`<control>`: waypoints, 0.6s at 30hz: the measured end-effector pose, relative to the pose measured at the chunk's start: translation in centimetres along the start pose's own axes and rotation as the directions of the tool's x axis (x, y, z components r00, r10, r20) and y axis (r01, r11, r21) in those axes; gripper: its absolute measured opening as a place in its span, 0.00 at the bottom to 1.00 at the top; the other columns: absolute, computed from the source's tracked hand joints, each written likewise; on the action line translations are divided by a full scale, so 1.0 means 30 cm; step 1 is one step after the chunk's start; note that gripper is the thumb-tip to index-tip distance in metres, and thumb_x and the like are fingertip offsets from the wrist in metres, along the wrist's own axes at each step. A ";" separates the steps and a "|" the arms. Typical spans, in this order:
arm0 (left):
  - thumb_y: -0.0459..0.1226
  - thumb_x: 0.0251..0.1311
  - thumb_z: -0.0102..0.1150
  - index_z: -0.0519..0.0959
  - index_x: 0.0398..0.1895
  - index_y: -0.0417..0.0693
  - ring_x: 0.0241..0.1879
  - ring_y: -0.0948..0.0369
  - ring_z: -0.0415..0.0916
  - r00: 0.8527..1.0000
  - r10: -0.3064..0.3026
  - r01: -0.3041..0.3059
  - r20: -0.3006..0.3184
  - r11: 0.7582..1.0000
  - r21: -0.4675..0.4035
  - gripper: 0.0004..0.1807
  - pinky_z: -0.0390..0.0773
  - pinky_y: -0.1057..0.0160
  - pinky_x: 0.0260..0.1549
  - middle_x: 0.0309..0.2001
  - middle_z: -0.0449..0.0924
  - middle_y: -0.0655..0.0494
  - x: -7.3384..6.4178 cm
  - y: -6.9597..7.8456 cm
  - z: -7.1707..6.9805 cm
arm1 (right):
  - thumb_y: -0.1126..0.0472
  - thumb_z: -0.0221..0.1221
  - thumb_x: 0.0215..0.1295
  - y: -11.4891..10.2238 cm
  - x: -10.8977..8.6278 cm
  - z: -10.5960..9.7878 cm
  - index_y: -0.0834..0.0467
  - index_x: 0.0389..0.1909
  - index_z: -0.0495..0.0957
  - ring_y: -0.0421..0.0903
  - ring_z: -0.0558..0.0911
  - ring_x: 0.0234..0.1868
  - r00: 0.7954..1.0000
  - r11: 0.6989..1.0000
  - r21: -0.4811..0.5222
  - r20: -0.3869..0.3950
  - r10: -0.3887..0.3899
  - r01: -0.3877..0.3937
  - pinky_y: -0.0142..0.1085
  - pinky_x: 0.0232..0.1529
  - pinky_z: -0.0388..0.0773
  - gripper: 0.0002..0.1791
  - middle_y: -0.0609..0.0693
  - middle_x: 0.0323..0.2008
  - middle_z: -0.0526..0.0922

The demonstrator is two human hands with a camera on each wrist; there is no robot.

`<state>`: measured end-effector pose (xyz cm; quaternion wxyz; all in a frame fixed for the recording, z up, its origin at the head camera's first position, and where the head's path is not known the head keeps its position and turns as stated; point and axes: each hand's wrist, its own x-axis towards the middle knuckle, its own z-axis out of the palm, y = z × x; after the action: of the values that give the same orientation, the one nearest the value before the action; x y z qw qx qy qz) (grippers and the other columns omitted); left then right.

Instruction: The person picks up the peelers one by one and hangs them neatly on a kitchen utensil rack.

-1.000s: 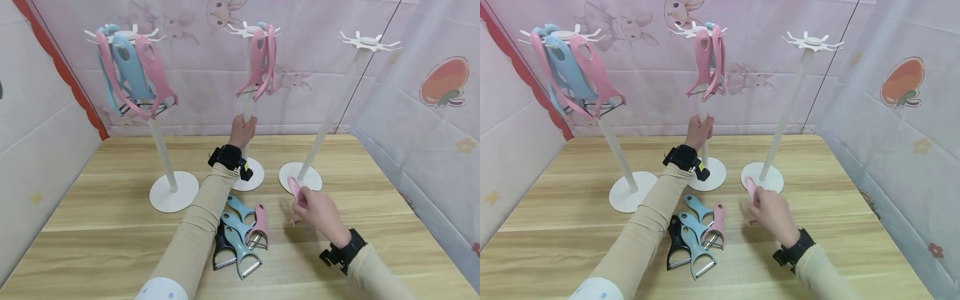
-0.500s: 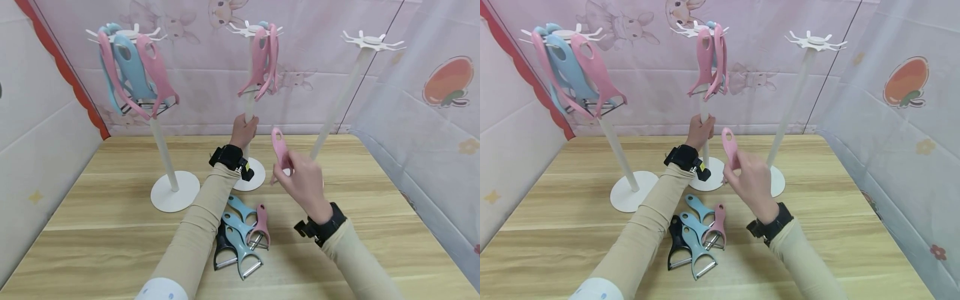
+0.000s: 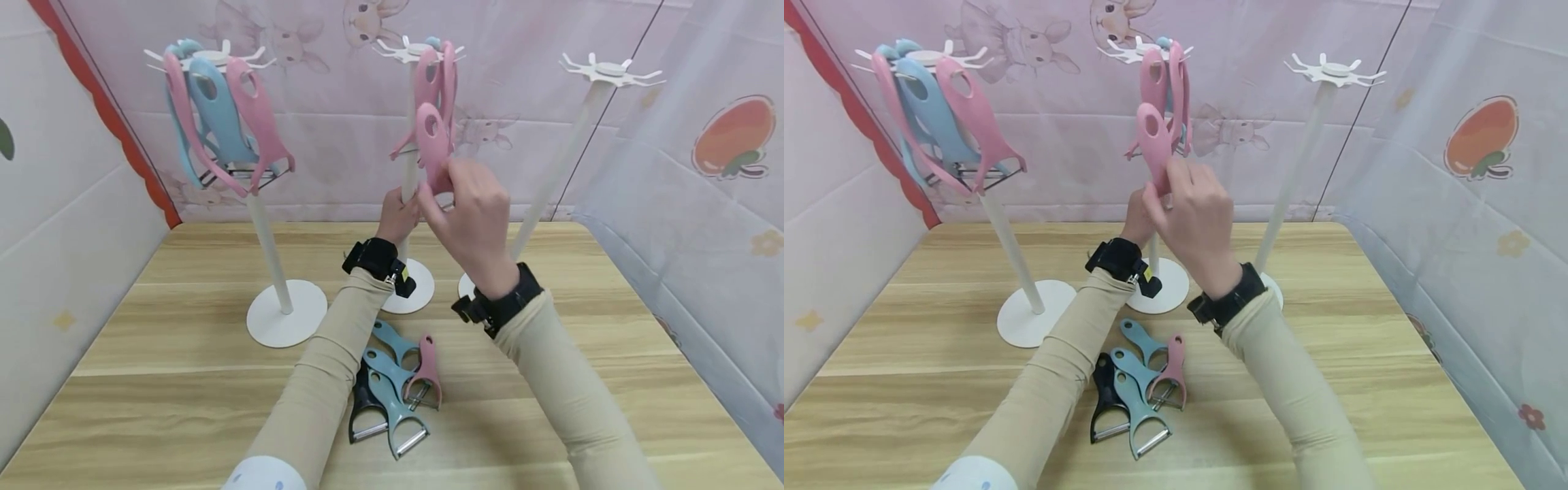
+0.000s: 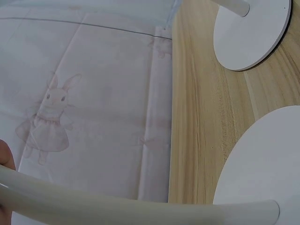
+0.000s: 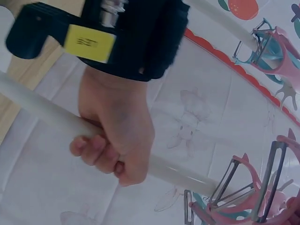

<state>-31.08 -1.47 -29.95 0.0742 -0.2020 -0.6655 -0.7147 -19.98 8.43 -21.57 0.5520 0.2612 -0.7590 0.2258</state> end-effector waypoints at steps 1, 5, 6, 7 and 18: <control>0.30 0.63 0.45 0.65 0.16 0.43 0.09 0.65 0.59 1.000 0.004 -0.004 0.006 1.000 -0.010 0.16 0.61 0.69 0.13 0.08 0.60 0.59 -0.006 0.009 0.001 | 0.64 0.55 0.53 -0.002 0.014 0.007 0.65 0.21 0.70 0.50 0.71 0.19 1.000 1.000 0.000 -0.009 -0.004 0.004 0.38 0.19 0.65 0.08 0.55 0.18 0.74; 0.29 0.60 0.45 0.67 0.16 0.44 0.07 0.68 0.56 1.000 0.014 -0.014 0.008 1.000 -0.004 0.14 0.57 0.69 0.11 0.06 0.59 0.61 -0.017 0.023 0.005 | 0.64 0.54 0.54 -0.009 0.063 0.033 0.65 0.22 0.70 0.50 0.71 0.20 1.000 1.000 -0.005 -0.028 -0.006 0.006 0.39 0.20 0.66 0.08 0.55 0.18 0.74; 0.29 0.60 0.45 0.67 0.16 0.44 0.07 0.68 0.55 1.000 0.014 -0.014 0.010 1.000 -0.006 0.14 0.56 0.70 0.11 0.06 0.58 0.62 -0.018 0.025 0.007 | 0.63 0.54 0.54 -0.011 0.075 0.038 0.65 0.22 0.70 0.51 0.71 0.20 1.000 1.000 -0.010 -0.027 -0.004 0.004 0.39 0.20 0.66 0.09 0.56 0.18 0.74; 0.28 0.59 0.45 0.66 0.15 0.45 0.07 0.68 0.55 1.000 0.011 -0.011 0.010 1.000 -0.008 0.14 0.56 0.70 0.11 0.06 0.58 0.62 -0.019 0.026 0.009 | 0.63 0.54 0.54 -0.012 0.087 0.042 0.66 0.22 0.70 0.51 0.71 0.20 1.000 1.000 -0.018 -0.022 -0.002 0.001 0.39 0.21 0.66 0.09 0.56 0.18 0.74; 0.32 0.64 0.45 0.62 0.14 0.46 0.09 0.66 0.55 0.998 0.012 -0.011 0.054 0.999 -0.031 0.18 0.58 0.67 0.14 0.08 0.58 0.60 -0.026 0.019 0.017 | 0.59 0.52 0.57 -0.019 0.188 0.089 0.65 0.24 0.71 0.52 0.71 0.20 0.988 0.981 -0.172 0.107 0.113 -0.094 0.40 0.22 0.67 0.11 0.56 0.18 0.73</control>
<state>-30.06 -1.15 -29.73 0.0573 -0.2260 -0.6551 -0.7186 -22.97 5.49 -16.92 0.5142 0.1872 -0.8186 0.1745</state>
